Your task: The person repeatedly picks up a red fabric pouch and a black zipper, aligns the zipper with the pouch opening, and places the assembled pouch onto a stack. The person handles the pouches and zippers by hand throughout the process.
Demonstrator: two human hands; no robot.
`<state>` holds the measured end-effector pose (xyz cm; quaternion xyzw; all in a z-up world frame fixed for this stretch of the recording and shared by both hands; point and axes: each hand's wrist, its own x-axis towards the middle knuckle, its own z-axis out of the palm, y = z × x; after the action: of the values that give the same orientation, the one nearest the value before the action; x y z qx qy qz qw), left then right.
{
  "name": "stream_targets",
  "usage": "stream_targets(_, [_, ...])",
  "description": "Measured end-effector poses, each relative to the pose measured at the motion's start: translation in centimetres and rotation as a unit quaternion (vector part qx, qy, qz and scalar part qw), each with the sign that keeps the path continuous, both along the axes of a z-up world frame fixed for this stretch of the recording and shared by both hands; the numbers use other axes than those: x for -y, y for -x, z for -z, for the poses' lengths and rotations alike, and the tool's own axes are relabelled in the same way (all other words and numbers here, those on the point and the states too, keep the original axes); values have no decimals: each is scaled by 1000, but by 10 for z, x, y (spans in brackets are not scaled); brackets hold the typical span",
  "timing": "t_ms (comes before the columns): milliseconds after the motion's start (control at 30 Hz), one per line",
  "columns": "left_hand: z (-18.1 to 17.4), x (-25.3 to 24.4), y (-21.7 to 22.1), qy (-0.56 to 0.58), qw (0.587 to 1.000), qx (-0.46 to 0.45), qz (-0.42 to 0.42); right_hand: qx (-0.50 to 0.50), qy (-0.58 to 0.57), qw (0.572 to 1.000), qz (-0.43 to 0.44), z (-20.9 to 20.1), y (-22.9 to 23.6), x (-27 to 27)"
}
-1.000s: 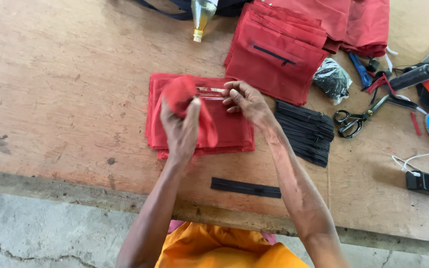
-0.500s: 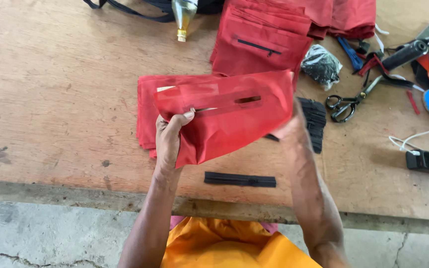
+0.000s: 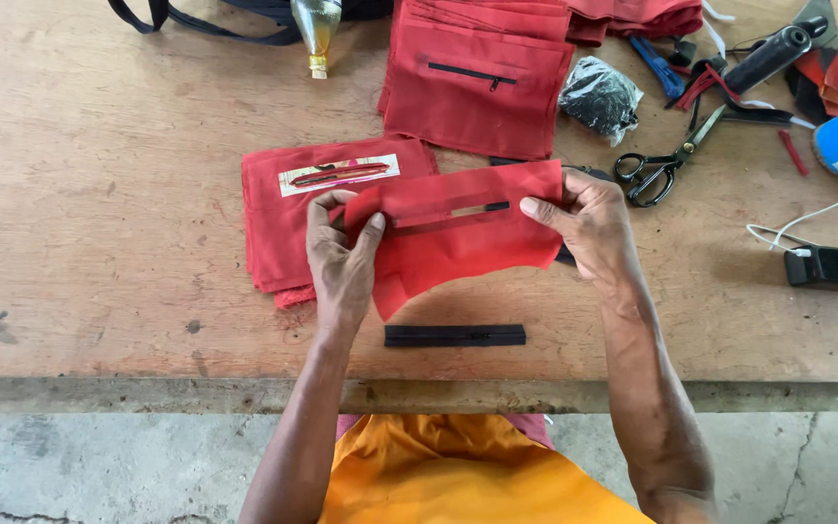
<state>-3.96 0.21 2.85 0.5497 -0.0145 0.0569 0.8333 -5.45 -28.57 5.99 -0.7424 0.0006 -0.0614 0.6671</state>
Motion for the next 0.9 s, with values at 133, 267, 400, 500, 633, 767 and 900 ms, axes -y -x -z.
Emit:
stream_targets(133, [10,1,0,-156,983,70,-66,3,4,1000,21,4,3,3])
stream_targets(267, [7,0,4,-232,966,110,-25,15,-54,998,14,3,10,6])
stream_targets(400, [-21,1,13,-288,938,188,-36,15,-13,999,33,-3,23,5])
stream_targets(500, [-46,-3,30,-288,944,160,-2,10,30,998,55,-13,43,5])
stream_targets(633, [-81,-15,50,-327,930,167,22,33,14,997,73,-31,80,5])
stream_targets(767, [-115,-24,69,-365,910,196,14,69,123,985,99,-55,106,11])
stream_targets(900, [-132,-36,96,-390,895,215,3,87,130,982,105,-73,155,11])
